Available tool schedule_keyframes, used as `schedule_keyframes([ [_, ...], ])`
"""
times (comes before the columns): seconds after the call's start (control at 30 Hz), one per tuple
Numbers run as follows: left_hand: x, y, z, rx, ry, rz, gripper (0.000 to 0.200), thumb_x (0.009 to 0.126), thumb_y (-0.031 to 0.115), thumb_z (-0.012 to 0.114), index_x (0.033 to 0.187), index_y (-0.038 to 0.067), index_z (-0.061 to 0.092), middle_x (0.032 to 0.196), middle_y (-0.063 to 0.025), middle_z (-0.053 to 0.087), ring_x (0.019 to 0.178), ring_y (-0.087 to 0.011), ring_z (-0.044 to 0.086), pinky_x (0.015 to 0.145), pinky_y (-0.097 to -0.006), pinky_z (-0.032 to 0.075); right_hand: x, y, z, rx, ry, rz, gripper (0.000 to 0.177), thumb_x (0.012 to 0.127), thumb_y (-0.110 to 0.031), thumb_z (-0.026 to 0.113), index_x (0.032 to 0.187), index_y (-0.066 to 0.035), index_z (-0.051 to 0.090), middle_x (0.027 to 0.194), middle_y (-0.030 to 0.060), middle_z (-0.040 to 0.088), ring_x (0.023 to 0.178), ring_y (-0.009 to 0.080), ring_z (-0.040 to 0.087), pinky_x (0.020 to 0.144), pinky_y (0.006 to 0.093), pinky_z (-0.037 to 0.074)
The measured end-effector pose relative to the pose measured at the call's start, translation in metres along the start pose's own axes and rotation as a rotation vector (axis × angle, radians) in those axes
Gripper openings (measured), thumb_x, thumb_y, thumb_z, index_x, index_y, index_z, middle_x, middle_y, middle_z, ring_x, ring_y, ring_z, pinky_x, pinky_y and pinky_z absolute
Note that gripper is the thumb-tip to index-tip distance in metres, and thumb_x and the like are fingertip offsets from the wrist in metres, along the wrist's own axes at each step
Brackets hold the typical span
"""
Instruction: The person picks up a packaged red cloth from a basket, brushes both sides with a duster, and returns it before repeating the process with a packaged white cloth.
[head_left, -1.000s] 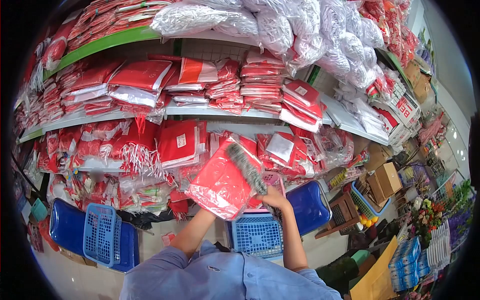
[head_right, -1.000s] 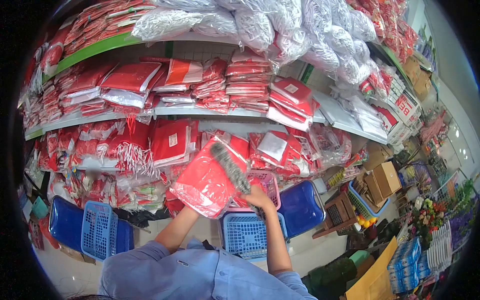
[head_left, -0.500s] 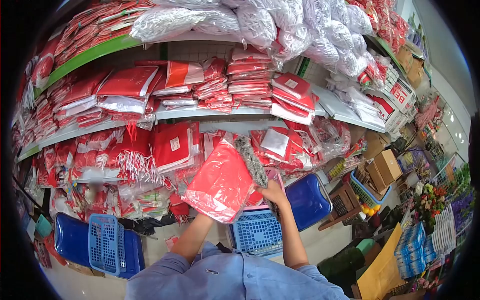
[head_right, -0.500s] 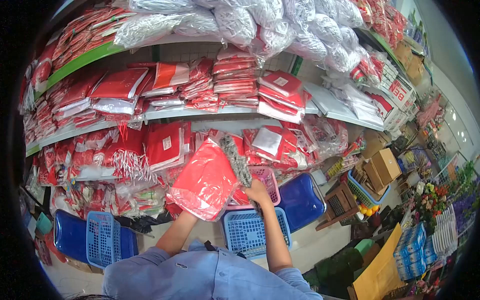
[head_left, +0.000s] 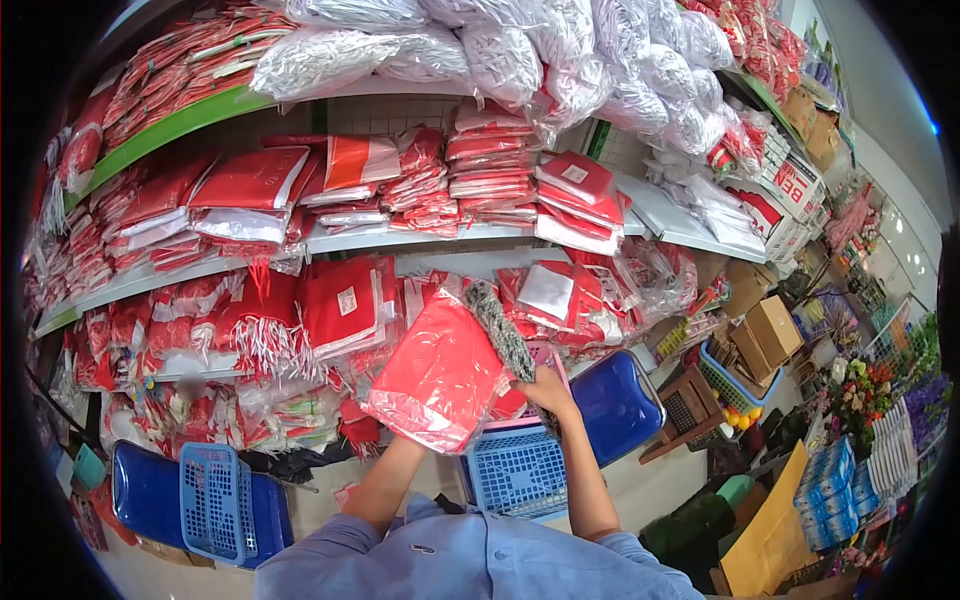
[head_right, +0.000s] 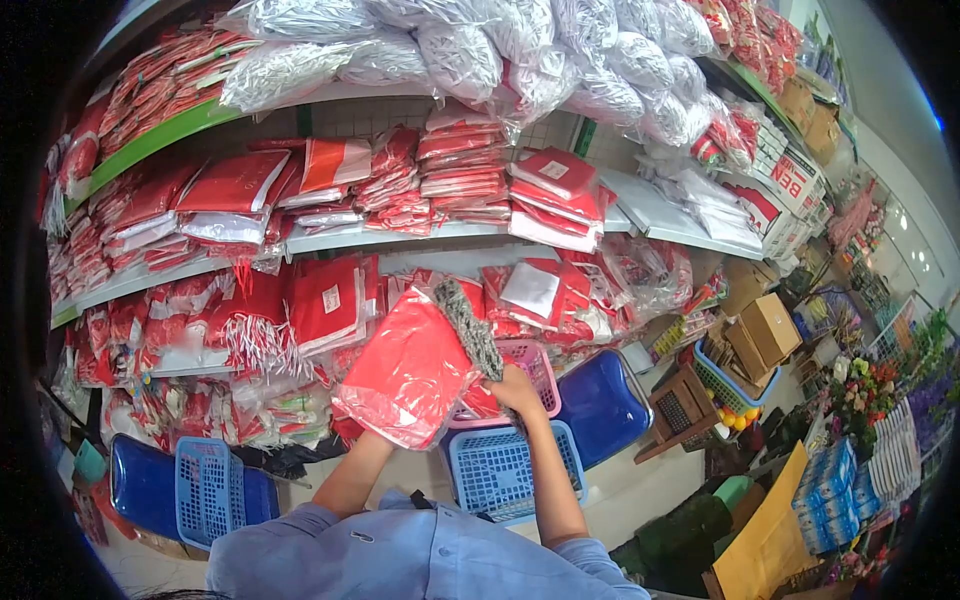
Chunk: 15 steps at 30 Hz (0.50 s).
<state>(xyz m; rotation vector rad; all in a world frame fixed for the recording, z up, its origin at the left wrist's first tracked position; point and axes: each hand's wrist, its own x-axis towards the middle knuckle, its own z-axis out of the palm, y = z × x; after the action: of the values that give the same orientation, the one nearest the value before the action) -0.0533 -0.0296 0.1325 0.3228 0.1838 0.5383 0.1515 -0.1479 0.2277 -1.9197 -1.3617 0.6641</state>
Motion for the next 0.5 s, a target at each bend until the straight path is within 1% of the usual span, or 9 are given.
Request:
schedule_keyframes([
  [0.03,0.000,0.000,-0.001,0.003,0.003,0.000,0.056,0.091,0.047,0.039,0.128,0.006,0.042,0.121,-0.0137,0.052,0.109,-0.0279,0.052,0.095,-0.0410,0.042,0.001,0.004,0.002,0.003,0.002,-0.011,0.028,0.072,-0.025,0.067,0.084,-0.001,0.058,0.060,0.0038,0.055,0.054,0.0147,0.054,0.052,0.0314,0.043],
  [0.13,-0.001,-0.001,-0.004,-0.004,0.001,-0.007,0.056,0.091,0.048,0.039,0.128,0.006,0.042,0.121,-0.0138,0.052,0.109,-0.0281,0.052,0.095,-0.0411,0.042,-0.003,0.006,0.010,0.022,-0.263,-0.136,0.030,0.072,-0.025,0.067,0.087,0.000,0.060,0.062,0.0059,0.057,0.056,0.0139,0.054,0.053,0.0312,0.044],
  [0.17,-0.002,-0.003,-0.005,-0.007,0.004,-0.008,0.056,0.091,0.048,0.039,0.128,0.006,0.042,0.121,-0.0138,0.052,0.109,-0.0281,0.052,0.095,-0.0411,0.042,-0.019,-0.034,-0.001,0.050,-0.410,-0.129,0.032,0.072,-0.026,0.067,0.089,0.000,0.061,0.068,0.0084,0.060,0.057,0.0129,0.055,0.053,0.0300,0.045],
  [0.27,-0.002,-0.003,-0.007,-0.003,0.007,-0.015,0.057,0.091,0.048,0.039,0.128,0.006,0.042,0.121,-0.0138,0.052,0.109,-0.0282,0.052,0.095,-0.0412,0.042,-0.025,-0.039,0.007,0.026,-0.531,-0.287,0.034,0.071,-0.025,0.067,0.092,0.001,0.060,0.072,0.0096,0.061,0.057,0.0124,0.056,0.053,0.0291,0.046],
  [0.3,-0.002,-0.003,-0.007,-0.004,0.006,-0.021,0.057,0.091,0.048,0.039,0.128,0.006,0.042,0.121,-0.0139,0.052,0.108,-0.0283,0.052,0.095,-0.0412,0.042,-0.024,-0.044,0.001,-0.054,-0.539,-0.180,0.036,0.071,-0.022,0.067,0.095,0.003,0.058,0.071,0.0092,0.061,0.058,0.0126,0.056,0.053,0.0284,0.047],
  [0.4,0.001,-0.005,-0.005,0.004,-0.002,-0.036,0.057,0.091,0.049,0.038,0.128,0.006,0.042,0.121,-0.0139,0.052,0.108,-0.0284,0.052,0.095,-0.0413,0.042,-0.012,-0.027,-0.002,-0.062,-0.372,0.048,0.035,0.070,-0.020,0.069,0.093,0.004,0.056,0.071,0.0085,0.060,0.059,0.0124,0.057,0.053,0.0285,0.046],
  [0.43,0.002,-0.006,-0.005,0.006,-0.004,-0.041,0.057,0.091,0.049,0.038,0.128,0.006,0.042,0.121,-0.0140,0.052,0.108,-0.0284,0.052,0.095,-0.0413,0.042,-0.003,0.010,0.011,0.062,-0.186,0.002,0.027,0.073,-0.019,0.067,0.087,0.002,0.056,0.068,0.0066,0.058,0.057,0.0110,0.056,0.051,0.0275,0.044],
  [0.5,0.007,-0.009,-0.003,0.006,-0.011,-0.061,0.057,0.091,0.049,0.038,0.128,0.006,0.042,0.121,-0.0140,0.052,0.108,-0.0285,0.053,0.095,-0.0414,0.042,-0.004,0.018,0.011,0.154,-0.051,0.032,0.022,0.076,-0.017,0.066,0.085,-0.001,0.056,0.067,0.0047,0.056,0.056,0.0101,0.054,0.050,0.0268,0.042],
])
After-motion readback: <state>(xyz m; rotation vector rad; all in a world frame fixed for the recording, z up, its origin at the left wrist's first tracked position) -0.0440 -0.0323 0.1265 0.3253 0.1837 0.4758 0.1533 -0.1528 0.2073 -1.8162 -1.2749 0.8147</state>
